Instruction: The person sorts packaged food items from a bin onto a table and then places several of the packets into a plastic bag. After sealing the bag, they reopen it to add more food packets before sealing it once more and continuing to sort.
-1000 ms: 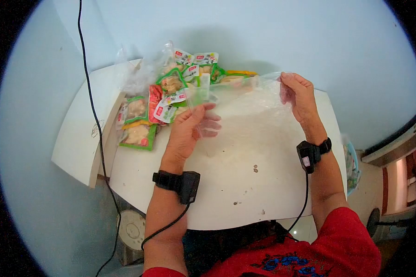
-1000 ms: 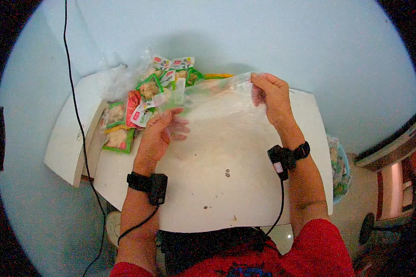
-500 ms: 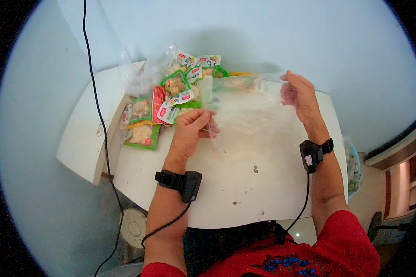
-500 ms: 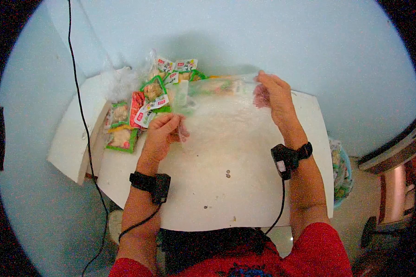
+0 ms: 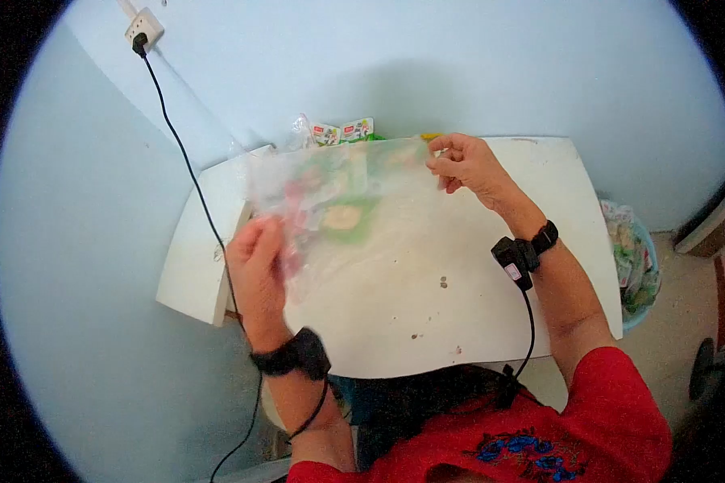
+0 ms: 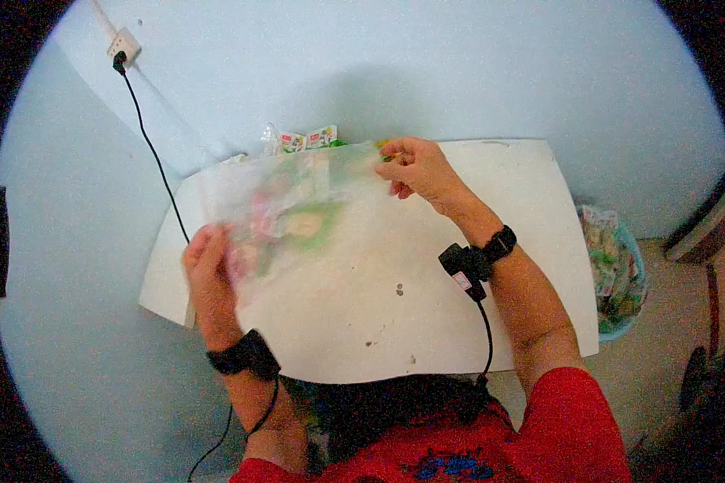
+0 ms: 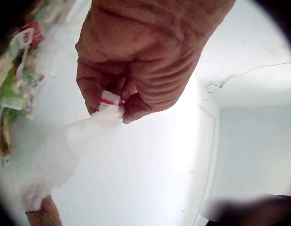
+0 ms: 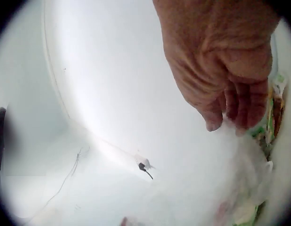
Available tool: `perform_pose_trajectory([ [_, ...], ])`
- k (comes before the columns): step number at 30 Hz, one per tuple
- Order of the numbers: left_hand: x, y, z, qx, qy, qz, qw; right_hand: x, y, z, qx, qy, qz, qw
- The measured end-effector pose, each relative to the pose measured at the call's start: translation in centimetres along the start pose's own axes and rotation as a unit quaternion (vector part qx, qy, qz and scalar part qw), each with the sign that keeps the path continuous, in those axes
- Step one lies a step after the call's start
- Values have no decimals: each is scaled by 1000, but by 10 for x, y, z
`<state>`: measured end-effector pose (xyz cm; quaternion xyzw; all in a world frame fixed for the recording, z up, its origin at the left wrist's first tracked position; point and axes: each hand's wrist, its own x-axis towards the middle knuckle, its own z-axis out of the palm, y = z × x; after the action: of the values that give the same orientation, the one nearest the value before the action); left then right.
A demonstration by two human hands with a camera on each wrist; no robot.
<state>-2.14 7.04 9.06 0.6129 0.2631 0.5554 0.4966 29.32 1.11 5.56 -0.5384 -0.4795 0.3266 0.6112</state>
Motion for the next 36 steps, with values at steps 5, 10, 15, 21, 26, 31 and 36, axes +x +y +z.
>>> perform_pose_trajectory([
  [5,-63,115,-21,315,111,75,940,-1,5,10,40,-72,19,996],
  [10,-100,153,-10,480,220,179,830,1,4,26,93,-124,63,986],
  [15,-105,114,56,671,96,269,684,-11,-10,42,114,-236,124,957],
  [21,-107,68,105,731,-4,112,673,-19,-16,53,174,-328,192,909],
  [26,-92,0,102,739,-22,16,673,-21,-2,59,201,-331,234,892],
  [31,-92,-41,97,662,-16,7,749,-24,22,69,123,-311,202,921],
  [36,-94,-60,92,562,3,-12,827,-24,48,83,94,-253,208,940],
])
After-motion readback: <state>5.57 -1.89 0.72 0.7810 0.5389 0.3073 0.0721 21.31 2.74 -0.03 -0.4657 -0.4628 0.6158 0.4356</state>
